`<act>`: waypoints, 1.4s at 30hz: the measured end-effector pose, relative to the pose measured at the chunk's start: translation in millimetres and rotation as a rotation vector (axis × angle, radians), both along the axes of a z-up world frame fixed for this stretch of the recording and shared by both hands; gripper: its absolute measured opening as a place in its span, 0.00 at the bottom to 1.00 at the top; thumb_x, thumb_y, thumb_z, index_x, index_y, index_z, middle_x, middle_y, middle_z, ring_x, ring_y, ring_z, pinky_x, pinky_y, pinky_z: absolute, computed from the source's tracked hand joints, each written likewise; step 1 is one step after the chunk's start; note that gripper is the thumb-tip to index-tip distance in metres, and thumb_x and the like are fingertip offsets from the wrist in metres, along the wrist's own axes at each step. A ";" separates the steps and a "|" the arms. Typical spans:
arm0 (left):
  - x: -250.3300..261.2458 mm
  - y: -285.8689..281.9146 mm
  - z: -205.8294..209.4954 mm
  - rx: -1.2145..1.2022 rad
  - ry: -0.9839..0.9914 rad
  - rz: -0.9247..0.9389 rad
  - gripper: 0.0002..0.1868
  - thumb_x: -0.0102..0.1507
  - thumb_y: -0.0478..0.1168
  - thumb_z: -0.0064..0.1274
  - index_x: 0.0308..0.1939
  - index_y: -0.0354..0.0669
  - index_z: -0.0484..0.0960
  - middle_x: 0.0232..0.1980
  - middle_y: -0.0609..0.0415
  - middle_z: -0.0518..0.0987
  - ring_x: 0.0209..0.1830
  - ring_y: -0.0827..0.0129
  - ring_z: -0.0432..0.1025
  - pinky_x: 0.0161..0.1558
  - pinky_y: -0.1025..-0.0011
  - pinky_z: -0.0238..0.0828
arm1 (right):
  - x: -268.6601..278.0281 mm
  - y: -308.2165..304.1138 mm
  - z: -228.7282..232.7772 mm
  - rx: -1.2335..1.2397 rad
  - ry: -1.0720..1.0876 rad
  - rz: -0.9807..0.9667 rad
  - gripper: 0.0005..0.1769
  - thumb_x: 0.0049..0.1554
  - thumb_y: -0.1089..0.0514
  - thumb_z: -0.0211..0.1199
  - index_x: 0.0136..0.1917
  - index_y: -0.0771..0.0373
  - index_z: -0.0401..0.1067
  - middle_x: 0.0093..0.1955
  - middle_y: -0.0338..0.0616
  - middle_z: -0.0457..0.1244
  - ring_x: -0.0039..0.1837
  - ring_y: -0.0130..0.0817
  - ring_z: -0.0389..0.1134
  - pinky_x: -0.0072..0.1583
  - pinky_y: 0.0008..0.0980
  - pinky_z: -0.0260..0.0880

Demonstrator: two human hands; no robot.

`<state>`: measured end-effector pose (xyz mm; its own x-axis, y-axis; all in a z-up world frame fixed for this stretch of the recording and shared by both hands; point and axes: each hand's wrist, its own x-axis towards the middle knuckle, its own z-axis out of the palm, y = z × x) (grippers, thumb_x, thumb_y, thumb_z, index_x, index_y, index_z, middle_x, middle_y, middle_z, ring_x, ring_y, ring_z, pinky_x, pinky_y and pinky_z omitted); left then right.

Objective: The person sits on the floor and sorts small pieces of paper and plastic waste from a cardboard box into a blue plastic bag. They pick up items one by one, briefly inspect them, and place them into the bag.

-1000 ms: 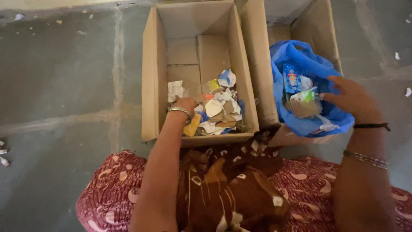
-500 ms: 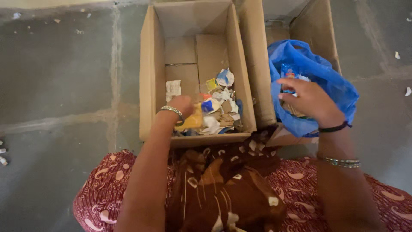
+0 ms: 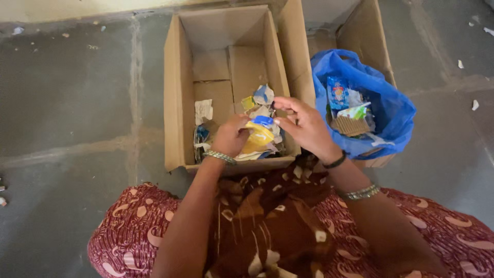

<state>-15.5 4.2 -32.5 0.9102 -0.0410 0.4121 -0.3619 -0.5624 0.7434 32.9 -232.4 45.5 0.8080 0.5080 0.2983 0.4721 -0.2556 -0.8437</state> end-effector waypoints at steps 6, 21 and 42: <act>2.8 -19.6 -22.8 0.039 0.274 0.011 0.11 0.61 0.42 0.58 0.46 0.43 0.79 0.40 0.37 0.80 0.44 0.40 0.75 0.43 0.51 0.71 | 16.2 -11.4 -17.0 -0.094 0.033 -0.061 0.10 0.60 0.66 0.62 0.56 0.64 0.75 0.51 0.44 0.72 0.54 0.27 0.75 0.56 0.28 0.75; 9.5 -8.6 -66.0 -0.201 0.257 0.101 0.22 0.62 0.38 0.55 0.60 0.43 0.76 0.48 0.41 0.82 0.46 0.53 0.79 0.47 0.61 0.75 | 90.3 -147.0 1.8 0.255 0.147 -0.490 0.14 0.63 0.70 0.58 0.61 0.60 0.71 0.48 0.35 0.65 0.47 0.24 0.68 0.46 0.23 0.74; 13.7 -8.6 -72.7 -0.495 0.087 -0.162 0.09 0.67 0.29 0.51 0.52 0.36 0.77 0.56 0.52 0.77 0.60 0.69 0.70 0.64 0.72 0.65 | 18.6 -11.6 -35.5 -0.076 0.274 0.111 0.23 0.61 0.56 0.61 0.68 0.64 0.67 0.60 0.40 0.67 0.56 0.25 0.69 0.56 0.26 0.72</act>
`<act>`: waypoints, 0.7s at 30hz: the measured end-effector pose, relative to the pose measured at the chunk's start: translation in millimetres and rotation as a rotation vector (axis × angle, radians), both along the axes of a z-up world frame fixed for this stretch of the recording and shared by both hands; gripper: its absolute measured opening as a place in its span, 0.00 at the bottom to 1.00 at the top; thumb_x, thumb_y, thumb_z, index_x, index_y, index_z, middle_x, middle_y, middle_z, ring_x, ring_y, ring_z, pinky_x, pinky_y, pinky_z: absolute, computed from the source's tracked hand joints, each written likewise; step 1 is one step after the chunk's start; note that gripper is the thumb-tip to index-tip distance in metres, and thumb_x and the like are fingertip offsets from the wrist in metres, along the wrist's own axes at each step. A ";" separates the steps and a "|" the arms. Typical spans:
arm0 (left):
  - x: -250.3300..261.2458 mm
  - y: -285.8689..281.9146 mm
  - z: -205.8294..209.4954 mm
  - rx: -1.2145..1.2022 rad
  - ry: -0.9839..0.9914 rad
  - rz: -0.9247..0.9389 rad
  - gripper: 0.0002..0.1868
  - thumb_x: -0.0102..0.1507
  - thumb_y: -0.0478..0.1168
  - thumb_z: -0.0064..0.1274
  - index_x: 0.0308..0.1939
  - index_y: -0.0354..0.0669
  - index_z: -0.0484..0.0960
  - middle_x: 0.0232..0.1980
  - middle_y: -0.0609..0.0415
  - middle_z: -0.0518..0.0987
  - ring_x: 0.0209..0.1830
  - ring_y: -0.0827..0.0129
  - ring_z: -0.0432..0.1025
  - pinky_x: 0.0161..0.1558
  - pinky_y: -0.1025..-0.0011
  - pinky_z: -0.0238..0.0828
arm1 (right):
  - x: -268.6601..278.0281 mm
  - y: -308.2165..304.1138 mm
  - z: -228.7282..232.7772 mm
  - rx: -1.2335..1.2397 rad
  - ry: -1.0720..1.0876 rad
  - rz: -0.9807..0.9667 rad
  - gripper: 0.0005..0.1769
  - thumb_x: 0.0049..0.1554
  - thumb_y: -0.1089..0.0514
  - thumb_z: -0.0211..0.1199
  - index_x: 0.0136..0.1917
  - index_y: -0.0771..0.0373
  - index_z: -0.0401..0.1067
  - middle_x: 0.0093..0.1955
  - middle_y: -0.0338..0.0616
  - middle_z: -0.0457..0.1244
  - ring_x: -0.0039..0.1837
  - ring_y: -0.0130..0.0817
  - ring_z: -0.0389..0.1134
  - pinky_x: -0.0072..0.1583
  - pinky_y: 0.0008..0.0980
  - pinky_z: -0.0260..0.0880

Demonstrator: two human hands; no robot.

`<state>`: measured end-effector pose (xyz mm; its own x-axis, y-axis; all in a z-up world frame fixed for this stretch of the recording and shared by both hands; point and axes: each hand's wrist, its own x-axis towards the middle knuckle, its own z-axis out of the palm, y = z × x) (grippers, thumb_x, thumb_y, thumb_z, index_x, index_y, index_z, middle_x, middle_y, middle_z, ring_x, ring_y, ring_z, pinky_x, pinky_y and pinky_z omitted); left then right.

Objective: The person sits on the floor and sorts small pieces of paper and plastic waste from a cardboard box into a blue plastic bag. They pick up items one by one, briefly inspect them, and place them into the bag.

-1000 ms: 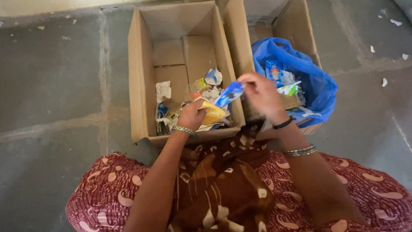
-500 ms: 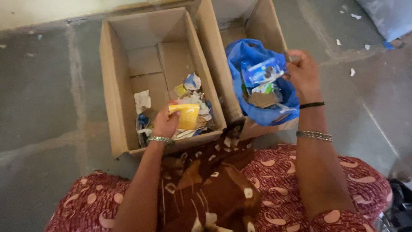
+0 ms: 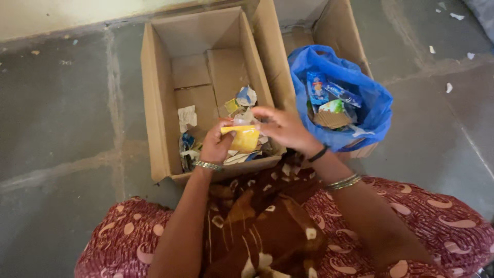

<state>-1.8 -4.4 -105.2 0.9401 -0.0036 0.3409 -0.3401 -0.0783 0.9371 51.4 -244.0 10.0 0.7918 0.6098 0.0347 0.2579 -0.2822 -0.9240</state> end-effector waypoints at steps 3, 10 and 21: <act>3.1 -3.5 1.4 0.019 -0.008 -0.002 0.10 0.65 0.28 0.53 0.50 0.36 0.77 0.56 0.52 0.77 0.59 0.69 0.70 0.62 0.72 0.66 | -2.4 10.1 -14.5 0.054 0.111 -0.012 0.21 0.61 0.57 0.62 0.66 0.65 0.69 0.53 0.38 0.67 0.51 0.23 0.68 0.51 0.25 0.72; 6.2 -8.9 1.9 -0.057 0.048 -0.004 0.08 0.66 0.28 0.53 0.49 0.36 0.79 0.57 0.51 0.77 0.59 0.69 0.70 0.63 0.71 0.67 | 9.8 -1.3 -47.7 0.183 0.212 -0.063 0.08 0.59 0.61 0.66 0.52 0.64 0.74 0.46 0.35 0.66 0.46 0.20 0.66 0.48 0.23 0.69; -7.7 -16.6 36.3 0.119 0.119 0.040 0.11 0.66 0.33 0.54 0.52 0.38 0.81 0.43 0.52 0.82 0.42 0.72 0.74 0.47 0.72 0.73 | 11.1 7.5 -58.9 0.323 0.143 -0.183 0.10 0.58 0.66 0.66 0.54 0.63 0.73 0.49 0.37 0.68 0.52 0.21 0.68 0.54 0.21 0.70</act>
